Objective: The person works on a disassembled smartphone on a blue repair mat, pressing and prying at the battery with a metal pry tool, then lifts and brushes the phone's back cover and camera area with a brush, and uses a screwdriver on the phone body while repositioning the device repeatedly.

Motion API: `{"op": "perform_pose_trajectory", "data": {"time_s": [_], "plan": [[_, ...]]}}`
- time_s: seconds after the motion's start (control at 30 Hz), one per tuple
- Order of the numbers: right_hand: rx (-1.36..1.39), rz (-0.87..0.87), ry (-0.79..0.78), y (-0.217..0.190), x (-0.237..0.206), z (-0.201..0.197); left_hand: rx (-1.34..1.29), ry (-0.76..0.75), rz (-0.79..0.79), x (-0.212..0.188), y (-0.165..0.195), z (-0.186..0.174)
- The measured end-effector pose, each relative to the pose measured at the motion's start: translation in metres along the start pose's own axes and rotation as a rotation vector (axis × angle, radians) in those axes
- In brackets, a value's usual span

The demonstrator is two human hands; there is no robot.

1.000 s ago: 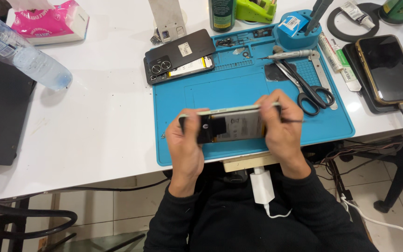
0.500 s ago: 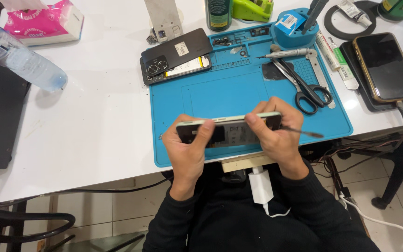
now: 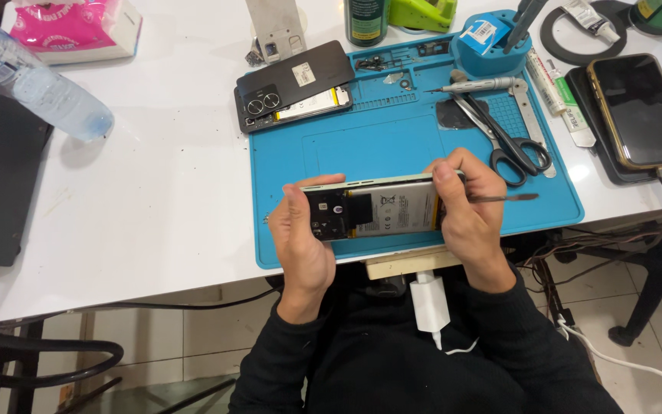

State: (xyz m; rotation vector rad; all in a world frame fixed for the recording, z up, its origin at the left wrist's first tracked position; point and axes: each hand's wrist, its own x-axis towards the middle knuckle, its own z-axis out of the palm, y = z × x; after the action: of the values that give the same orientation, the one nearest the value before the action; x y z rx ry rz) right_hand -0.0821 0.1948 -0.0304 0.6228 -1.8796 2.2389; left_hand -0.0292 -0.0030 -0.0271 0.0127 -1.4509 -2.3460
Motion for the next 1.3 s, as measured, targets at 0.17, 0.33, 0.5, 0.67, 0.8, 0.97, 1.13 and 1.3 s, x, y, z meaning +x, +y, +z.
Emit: {"op": "perform_pose_trajectory", "data": {"time_s": [0.17, 0.33, 0.5, 0.67, 0.8, 0.97, 1.13, 1.3], "plan": [[-0.030, 0.050, -0.009, -0.004, -0.001, -0.008, -0.038, 0.074, -0.028, 0.004, 0.001, 0.001], [-0.028, 0.061, 0.034, 0.002, -0.004, -0.012, -0.057, 0.073, -0.096, 0.008, 0.003, 0.001], [-0.003, 0.068, -0.041, 0.003, -0.009, -0.020, -0.104, 0.072, -0.141, 0.009, 0.005, -0.003], [-0.012, 0.118, -0.018, -0.003, -0.002, -0.018, -0.081, 0.060, -0.163, 0.009, 0.006, -0.002], [0.005, 0.164, -0.095, -0.024, 0.006, -0.008, -0.121, 0.047, -0.140, 0.010, 0.006, 0.000], [-0.230, 0.157, -0.201, -0.051, 0.006, 0.006, -0.083, -0.021, -0.153, 0.010, 0.012, 0.006], [-0.162, 0.161, -0.186, -0.054, 0.009, 0.006, 0.139, -0.132, -0.131, 0.005, 0.022, 0.013], [-0.145, 0.183, -0.153, -0.053, 0.010, 0.006, 0.229, -0.152, -0.086, 0.002, 0.023, 0.018]]}}
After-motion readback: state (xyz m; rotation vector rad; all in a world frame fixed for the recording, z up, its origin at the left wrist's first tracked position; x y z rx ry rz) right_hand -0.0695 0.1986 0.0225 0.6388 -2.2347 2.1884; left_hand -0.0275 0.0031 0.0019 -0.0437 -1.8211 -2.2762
